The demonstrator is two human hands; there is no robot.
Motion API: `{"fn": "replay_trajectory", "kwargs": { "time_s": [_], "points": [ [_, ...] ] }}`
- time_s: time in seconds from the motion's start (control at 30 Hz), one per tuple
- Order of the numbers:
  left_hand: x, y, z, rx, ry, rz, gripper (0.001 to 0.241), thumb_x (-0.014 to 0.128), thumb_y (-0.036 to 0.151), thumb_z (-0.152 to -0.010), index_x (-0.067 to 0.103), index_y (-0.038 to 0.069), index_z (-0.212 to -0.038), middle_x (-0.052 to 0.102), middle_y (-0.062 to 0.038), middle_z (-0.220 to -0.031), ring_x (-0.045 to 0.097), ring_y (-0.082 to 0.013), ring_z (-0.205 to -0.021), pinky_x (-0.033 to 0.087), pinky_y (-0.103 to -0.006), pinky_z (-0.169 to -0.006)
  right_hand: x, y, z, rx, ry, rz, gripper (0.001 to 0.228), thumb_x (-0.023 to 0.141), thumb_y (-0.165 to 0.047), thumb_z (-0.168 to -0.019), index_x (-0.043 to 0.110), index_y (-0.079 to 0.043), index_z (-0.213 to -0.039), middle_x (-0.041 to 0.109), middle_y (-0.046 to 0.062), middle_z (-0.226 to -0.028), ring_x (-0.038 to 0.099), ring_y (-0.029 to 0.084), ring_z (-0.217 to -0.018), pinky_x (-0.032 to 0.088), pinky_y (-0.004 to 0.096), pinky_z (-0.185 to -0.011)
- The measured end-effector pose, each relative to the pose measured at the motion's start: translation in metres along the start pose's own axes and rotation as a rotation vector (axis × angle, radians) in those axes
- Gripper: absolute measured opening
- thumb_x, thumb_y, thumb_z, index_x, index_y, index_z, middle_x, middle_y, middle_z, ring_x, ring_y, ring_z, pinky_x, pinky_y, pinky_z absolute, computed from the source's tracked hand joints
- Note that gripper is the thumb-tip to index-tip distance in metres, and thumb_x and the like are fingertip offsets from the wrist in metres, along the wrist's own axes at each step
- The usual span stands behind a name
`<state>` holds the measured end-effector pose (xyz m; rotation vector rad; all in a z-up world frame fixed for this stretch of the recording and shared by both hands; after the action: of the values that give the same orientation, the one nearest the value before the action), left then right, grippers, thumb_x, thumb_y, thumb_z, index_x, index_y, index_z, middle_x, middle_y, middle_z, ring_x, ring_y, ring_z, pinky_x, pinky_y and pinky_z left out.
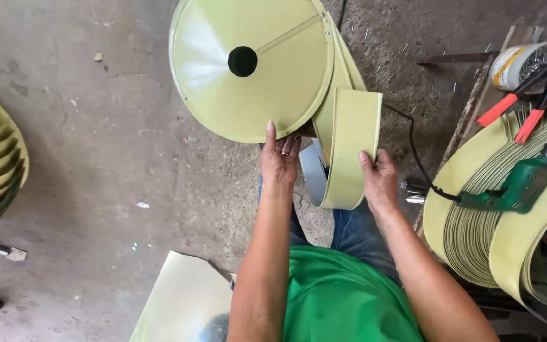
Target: The person attaches a curved metal strip to the rim of a round metal disc, using a hand riveter to set rivets and a power drill on the joint. They press the strip against the disc, operate the riveting tool, then handle and stack finished curved metal strips from a pile beside them.
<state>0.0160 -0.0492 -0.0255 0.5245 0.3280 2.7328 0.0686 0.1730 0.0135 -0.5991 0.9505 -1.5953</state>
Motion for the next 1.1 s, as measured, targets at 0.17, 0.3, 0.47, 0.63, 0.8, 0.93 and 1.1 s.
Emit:
{"fn": "replay_trajectory", "kwargs": {
  "time_s": [0.17,0.3,0.47,0.63,0.8,0.93,1.1],
  "points": [
    [0.012,0.009,0.002,-0.010,-0.033,0.040,0.068,0.082,0.037,-0.081,0.055,0.001,-0.133,0.068,-0.017,-0.122,0.070,-0.0297,-0.107,0.060,-0.0467,-0.096,0.012,0.018,-0.010,-0.024,0.090,0.189,0.021,0.068,-0.018,-0.104,0.062,-0.002,-0.115,0.074,0.007,-0.096,0.065,0.010,-0.084,0.052,0.025,-0.073],
    [0.021,0.004,-0.002,-0.021,0.056,0.051,0.062,0.082,0.031,-0.083,0.056,0.001,-0.130,0.068,-0.013,-0.118,0.070,-0.0283,-0.101,0.064,-0.0468,-0.091,0.022,0.007,-0.014,-0.039,0.089,0.310,0.025,0.070,-0.018,-0.104,0.060,-0.002,-0.121,0.075,0.011,-0.099,0.068,0.012,-0.087,0.054,0.026,-0.075],
    [0.025,0.005,0.000,0.072,-0.095,-0.034,0.053,0.082,0.024,-0.087,0.059,0.005,-0.131,0.069,-0.012,-0.115,0.070,-0.0229,-0.092,0.066,-0.0410,-0.080,0.041,-0.029,-0.029,-0.158,-0.001,0.351,0.064,0.068,-0.016,-0.104,0.035,-0.011,-0.158,0.074,0.015,-0.121,0.071,0.017,-0.109,0.058,0.030,-0.091],
    [0.032,0.008,0.009,0.110,-0.031,-0.091,0.053,0.080,0.025,-0.087,0.058,0.008,-0.132,0.070,-0.009,-0.118,0.072,-0.0220,-0.096,0.064,-0.0371,-0.076,0.047,-0.030,-0.048,-0.311,-0.073,0.444,0.072,0.069,-0.010,-0.105,0.029,-0.015,-0.165,0.060,0.020,-0.147,0.067,0.021,-0.124,0.058,0.033,-0.101],
    [0.033,0.011,0.010,0.123,-0.069,-0.074,0.049,0.077,0.021,-0.088,0.057,0.008,-0.132,0.069,-0.010,-0.122,0.072,-0.0239,-0.101,0.066,-0.0397,-0.079,0.070,-0.052,-0.060,-0.222,-0.133,0.444,0.075,0.070,-0.010,-0.103,0.029,-0.016,-0.165,0.061,0.017,-0.150,0.068,0.016,-0.124,0.058,0.029,-0.101],
    [0.030,0.008,0.003,0.121,-0.081,-0.073,0.049,0.076,0.019,-0.091,0.057,0.007,-0.134,0.068,-0.010,-0.124,0.071,-0.0238,-0.103,0.066,-0.0397,-0.080,0.080,-0.058,-0.068,-0.160,-0.125,0.381,0.074,0.071,-0.011,-0.101,0.032,-0.016,-0.164,0.063,0.013,-0.150,0.070,0.013,-0.118,0.059,0.027,-0.098],
    [0.031,0.011,0.007,0.115,-0.043,-0.121,0.051,0.077,0.020,-0.090,0.057,0.009,-0.135,0.068,-0.009,-0.124,0.071,-0.0254,-0.102,0.066,-0.0396,-0.080,0.080,-0.055,-0.072,-0.230,-0.121,0.394,0.073,0.073,-0.009,-0.100,0.035,-0.015,-0.162,0.056,0.013,-0.155,0.068,0.013,-0.118,0.058,0.028,-0.097]
  ]
}}
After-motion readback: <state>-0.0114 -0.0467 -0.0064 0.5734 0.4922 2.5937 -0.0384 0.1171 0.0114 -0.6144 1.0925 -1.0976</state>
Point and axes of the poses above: each hand's wrist, its own z-axis away from the middle knuckle, its own x-axis out of the palm, y = z × x, the point moved 1 cm from there along -z, towards the middle knuckle
